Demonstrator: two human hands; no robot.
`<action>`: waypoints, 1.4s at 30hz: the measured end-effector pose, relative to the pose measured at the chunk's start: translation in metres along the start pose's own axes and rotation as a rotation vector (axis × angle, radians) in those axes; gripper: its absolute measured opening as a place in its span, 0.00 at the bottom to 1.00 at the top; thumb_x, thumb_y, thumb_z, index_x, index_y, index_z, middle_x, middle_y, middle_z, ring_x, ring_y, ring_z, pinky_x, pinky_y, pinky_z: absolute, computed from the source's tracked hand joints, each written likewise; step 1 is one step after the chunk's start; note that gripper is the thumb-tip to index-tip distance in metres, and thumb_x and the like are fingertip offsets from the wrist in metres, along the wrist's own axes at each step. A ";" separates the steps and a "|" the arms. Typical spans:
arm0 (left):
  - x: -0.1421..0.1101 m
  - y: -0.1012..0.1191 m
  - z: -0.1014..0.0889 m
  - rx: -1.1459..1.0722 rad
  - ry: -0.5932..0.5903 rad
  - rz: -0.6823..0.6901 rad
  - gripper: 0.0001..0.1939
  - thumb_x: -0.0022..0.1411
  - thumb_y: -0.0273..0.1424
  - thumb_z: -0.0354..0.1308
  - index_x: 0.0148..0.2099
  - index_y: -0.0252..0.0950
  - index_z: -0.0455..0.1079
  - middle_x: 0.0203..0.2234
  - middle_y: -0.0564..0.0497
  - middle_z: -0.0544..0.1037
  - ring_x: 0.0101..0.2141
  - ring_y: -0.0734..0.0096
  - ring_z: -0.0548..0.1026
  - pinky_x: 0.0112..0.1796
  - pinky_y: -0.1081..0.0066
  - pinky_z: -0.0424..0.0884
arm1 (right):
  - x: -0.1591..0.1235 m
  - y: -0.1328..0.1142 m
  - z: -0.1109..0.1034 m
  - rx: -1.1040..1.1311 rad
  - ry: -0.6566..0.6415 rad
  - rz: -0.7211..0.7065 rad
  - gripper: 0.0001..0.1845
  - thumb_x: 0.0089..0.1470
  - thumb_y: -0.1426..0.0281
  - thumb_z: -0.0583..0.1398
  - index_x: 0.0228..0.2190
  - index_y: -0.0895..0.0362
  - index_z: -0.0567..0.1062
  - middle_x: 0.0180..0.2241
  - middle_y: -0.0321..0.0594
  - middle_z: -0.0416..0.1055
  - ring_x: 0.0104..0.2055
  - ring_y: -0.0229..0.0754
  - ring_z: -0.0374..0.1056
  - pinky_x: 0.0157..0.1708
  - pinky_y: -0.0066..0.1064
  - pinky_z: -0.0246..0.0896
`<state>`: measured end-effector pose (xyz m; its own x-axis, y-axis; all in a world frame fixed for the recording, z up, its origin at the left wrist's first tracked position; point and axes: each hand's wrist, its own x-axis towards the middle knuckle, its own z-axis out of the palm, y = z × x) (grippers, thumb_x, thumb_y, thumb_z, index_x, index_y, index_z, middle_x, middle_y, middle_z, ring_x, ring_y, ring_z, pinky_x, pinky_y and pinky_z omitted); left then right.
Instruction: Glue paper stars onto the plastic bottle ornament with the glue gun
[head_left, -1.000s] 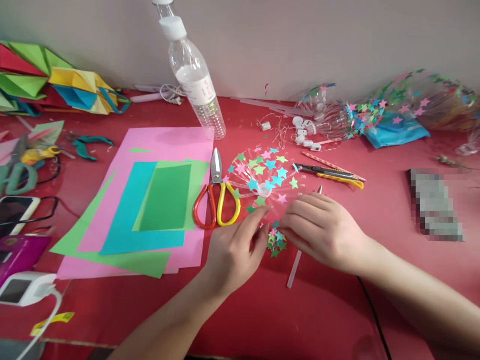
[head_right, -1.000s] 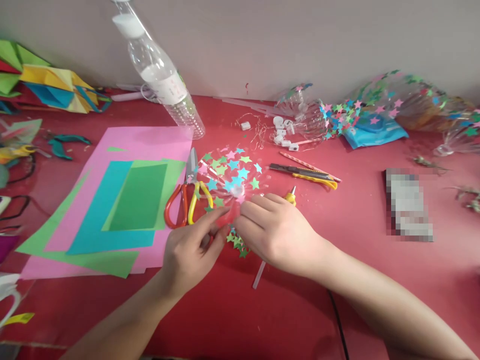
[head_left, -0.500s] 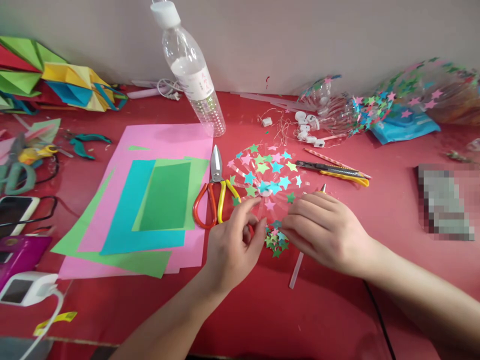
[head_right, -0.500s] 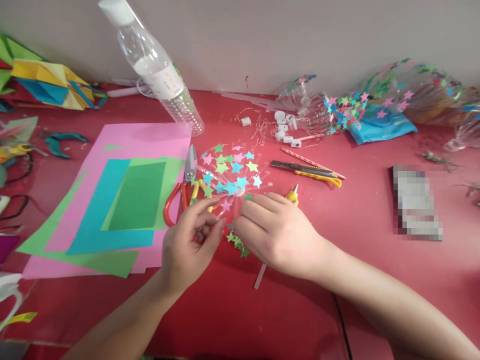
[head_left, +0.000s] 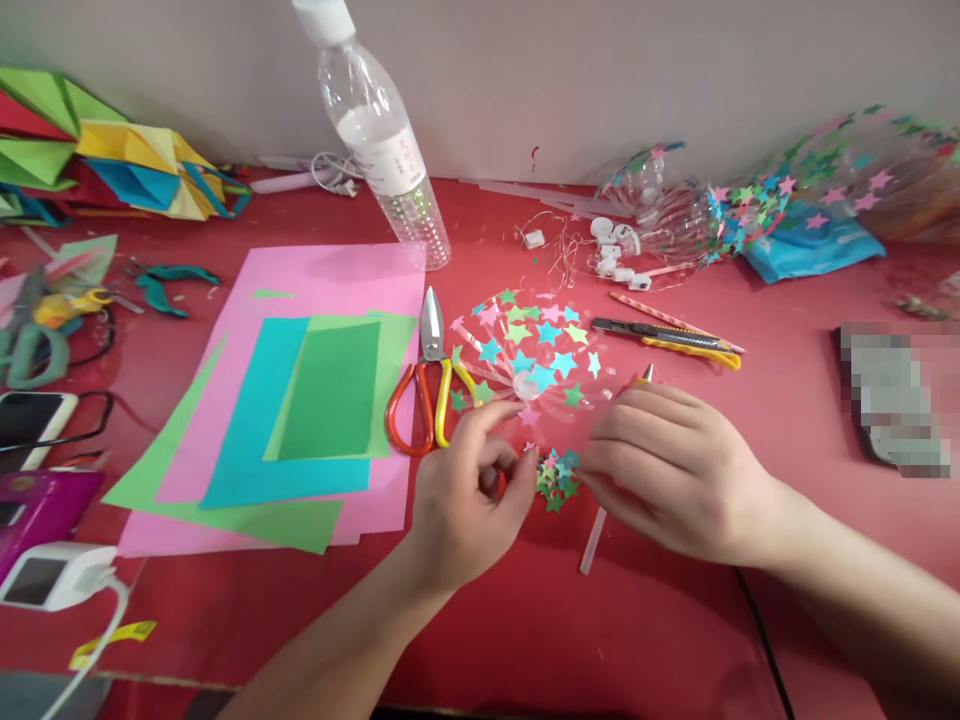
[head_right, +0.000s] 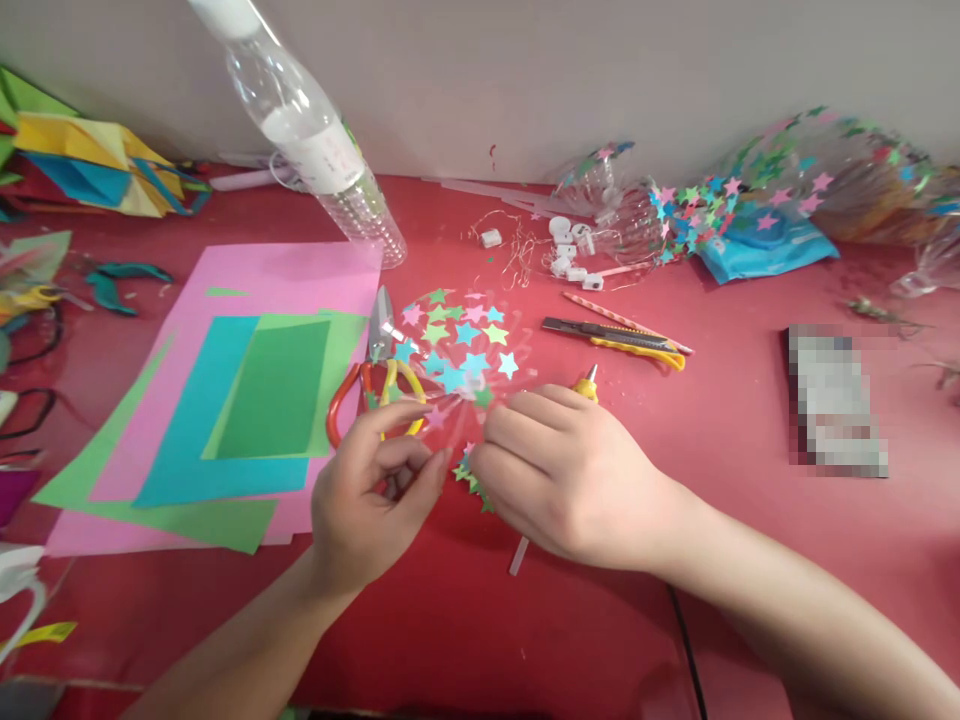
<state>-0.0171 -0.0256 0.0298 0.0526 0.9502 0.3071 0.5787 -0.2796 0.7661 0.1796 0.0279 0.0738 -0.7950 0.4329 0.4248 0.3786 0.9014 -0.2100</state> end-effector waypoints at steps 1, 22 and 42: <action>0.000 0.000 0.000 -0.009 0.008 -0.020 0.15 0.63 0.27 0.55 0.52 0.37 0.62 0.16 0.63 0.67 0.14 0.82 0.59 0.17 0.79 0.57 | 0.000 0.001 -0.001 0.004 -0.005 0.005 0.08 0.59 0.75 0.56 0.28 0.57 0.70 0.28 0.40 0.69 0.30 0.39 0.62 0.32 0.33 0.58; 0.001 0.028 -0.035 0.138 -0.038 0.142 0.22 0.57 0.23 0.57 0.54 0.36 0.61 0.16 0.62 0.68 0.13 0.80 0.61 0.17 0.76 0.61 | -0.003 0.000 0.008 0.088 -0.018 -0.016 0.07 0.58 0.76 0.55 0.29 0.59 0.71 0.28 0.41 0.69 0.30 0.39 0.62 0.32 0.32 0.58; -0.017 -0.001 -0.016 -0.170 -0.109 -0.148 0.09 0.60 0.24 0.55 0.44 0.33 0.69 0.25 0.52 0.78 0.22 0.76 0.76 0.26 0.76 0.75 | -0.001 -0.021 0.027 0.000 0.139 0.027 0.02 0.57 0.74 0.60 0.31 0.58 0.72 0.30 0.41 0.70 0.34 0.41 0.58 0.36 0.36 0.57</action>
<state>-0.0318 -0.0441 0.0326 0.0700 0.9892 0.1286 0.4418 -0.1464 0.8851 0.1593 0.0083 0.0541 -0.7115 0.4539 0.5365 0.3993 0.8893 -0.2228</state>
